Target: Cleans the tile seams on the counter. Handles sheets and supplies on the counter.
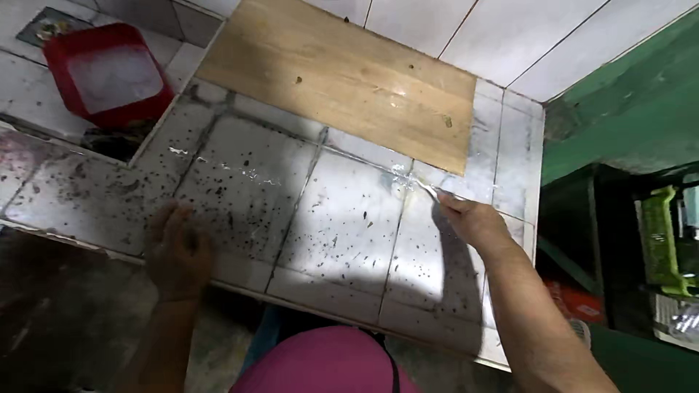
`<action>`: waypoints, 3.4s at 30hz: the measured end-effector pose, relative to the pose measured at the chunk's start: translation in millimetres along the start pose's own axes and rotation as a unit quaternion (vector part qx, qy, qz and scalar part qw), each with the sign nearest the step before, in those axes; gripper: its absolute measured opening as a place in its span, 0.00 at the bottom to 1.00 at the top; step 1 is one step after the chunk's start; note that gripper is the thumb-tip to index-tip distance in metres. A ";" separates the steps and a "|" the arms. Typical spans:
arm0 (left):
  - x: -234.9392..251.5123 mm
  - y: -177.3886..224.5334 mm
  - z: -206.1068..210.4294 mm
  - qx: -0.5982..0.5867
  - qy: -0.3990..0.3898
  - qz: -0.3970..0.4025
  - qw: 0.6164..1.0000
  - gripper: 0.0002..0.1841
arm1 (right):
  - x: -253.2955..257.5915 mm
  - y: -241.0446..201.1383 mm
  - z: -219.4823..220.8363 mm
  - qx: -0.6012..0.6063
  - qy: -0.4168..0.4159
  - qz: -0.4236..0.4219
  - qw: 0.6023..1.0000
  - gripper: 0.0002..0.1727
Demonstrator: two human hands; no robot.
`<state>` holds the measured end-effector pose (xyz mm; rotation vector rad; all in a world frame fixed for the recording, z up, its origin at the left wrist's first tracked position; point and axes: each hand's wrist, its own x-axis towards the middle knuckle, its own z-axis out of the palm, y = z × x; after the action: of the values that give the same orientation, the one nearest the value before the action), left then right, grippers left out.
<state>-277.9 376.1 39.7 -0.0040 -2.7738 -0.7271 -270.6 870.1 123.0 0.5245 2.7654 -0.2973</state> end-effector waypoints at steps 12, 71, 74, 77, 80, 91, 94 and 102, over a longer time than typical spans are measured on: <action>1.7 2.5 0.3 -0.013 0.013 0.005 1.000 0.24 | 10.2 18.6 -10.1 -0.010 -0.033 -0.033 0.999 0.22; 2.8 2.2 4.3 -0.032 0.045 -0.005 0.998 0.23 | 64.8 -76.9 -21.6 -0.084 -0.097 -0.174 0.976 0.24; 2.8 2.7 4.8 -0.023 0.048 -0.006 0.999 0.23 | 62.0 -63.9 -20.4 -0.093 -0.098 -0.155 0.979 0.24; 3.8 3.4 3.5 -0.026 0.047 -0.002 0.999 0.23 | 70.6 -108.7 -15.3 -0.113 -0.086 -0.183 0.973 0.25; 4.4 4.2 2.0 -0.032 0.044 -0.009 0.998 0.23 | 83.1 -168.5 -7.5 -0.108 -0.091 -0.222 0.965 0.25; 2.9 1.4 4.1 -0.043 0.060 -0.002 0.997 0.22 | 39.8 -145.9 -1.7 -0.104 -0.056 -0.151 0.981 0.26; 3.7 0.3 5.6 -0.036 0.067 0.016 0.997 0.22 | 35.2 -193.2 3.9 -0.095 -0.064 -0.125 0.986 0.27; 3.2 -2.2 6.5 -0.047 0.066 0.011 0.997 0.21 | -35.2 -223.3 34.1 -0.089 -0.083 -0.080 0.989 0.29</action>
<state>-282.9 377.1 34.1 -0.0059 -2.6091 -0.8208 -316.6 646.5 135.3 0.2238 2.6422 -0.1203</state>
